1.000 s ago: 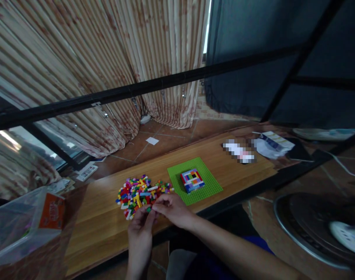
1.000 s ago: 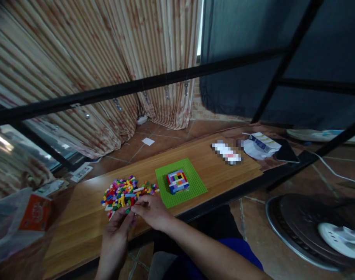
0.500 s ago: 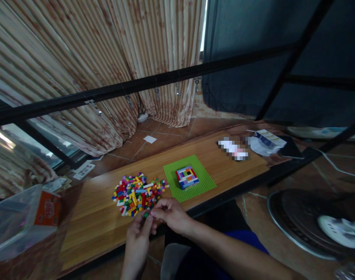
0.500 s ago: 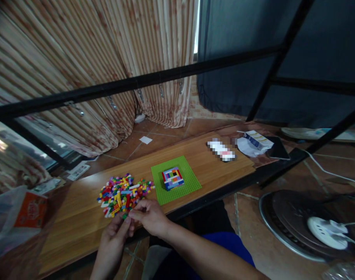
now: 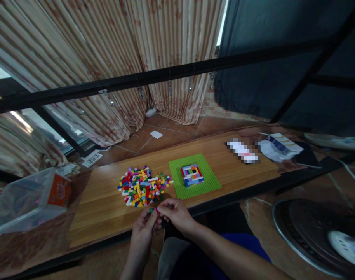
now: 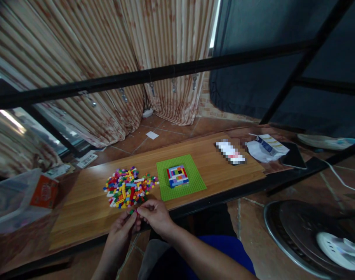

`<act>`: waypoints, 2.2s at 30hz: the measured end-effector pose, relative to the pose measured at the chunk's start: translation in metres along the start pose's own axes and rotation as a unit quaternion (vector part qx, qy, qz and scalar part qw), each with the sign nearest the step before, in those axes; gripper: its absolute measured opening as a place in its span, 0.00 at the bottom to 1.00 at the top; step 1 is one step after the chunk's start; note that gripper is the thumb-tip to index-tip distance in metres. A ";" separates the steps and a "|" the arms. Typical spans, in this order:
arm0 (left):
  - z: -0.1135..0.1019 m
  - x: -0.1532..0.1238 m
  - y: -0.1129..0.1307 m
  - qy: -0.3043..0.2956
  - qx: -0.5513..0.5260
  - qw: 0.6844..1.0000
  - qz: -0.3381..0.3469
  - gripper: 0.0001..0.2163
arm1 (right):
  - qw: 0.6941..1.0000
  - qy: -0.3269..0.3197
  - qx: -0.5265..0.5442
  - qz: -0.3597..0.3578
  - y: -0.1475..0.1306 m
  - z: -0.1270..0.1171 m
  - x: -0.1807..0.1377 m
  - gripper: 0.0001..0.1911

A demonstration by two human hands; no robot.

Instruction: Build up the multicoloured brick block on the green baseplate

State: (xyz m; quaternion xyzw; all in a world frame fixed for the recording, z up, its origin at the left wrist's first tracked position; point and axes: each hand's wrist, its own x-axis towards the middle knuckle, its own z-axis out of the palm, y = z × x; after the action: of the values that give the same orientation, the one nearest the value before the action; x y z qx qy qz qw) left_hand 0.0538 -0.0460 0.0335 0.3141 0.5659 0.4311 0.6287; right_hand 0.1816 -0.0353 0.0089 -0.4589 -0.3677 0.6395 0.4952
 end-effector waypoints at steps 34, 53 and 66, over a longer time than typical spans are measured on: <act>0.002 0.012 0.001 0.054 -0.030 0.997 0.046 0.19 | 0.974 0.000 -0.189 -0.122 -0.002 0.004 0.023 0.08; -0.025 0.040 0.019 0.108 0.178 0.964 0.169 0.10 | 0.906 0.055 -0.393 -0.147 -0.029 -0.017 0.056 0.07; -0.022 0.087 0.042 0.146 0.485 0.813 0.288 0.09 | 0.798 0.072 -0.579 -0.153 -0.053 -0.029 0.079 0.13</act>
State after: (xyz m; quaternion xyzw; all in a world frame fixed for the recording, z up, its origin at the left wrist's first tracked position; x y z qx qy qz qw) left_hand 0.0229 0.0486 0.0286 0.6599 0.6706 0.3028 0.1522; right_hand 0.2177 0.0540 0.0313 -0.6425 -0.6982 0.1889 0.2532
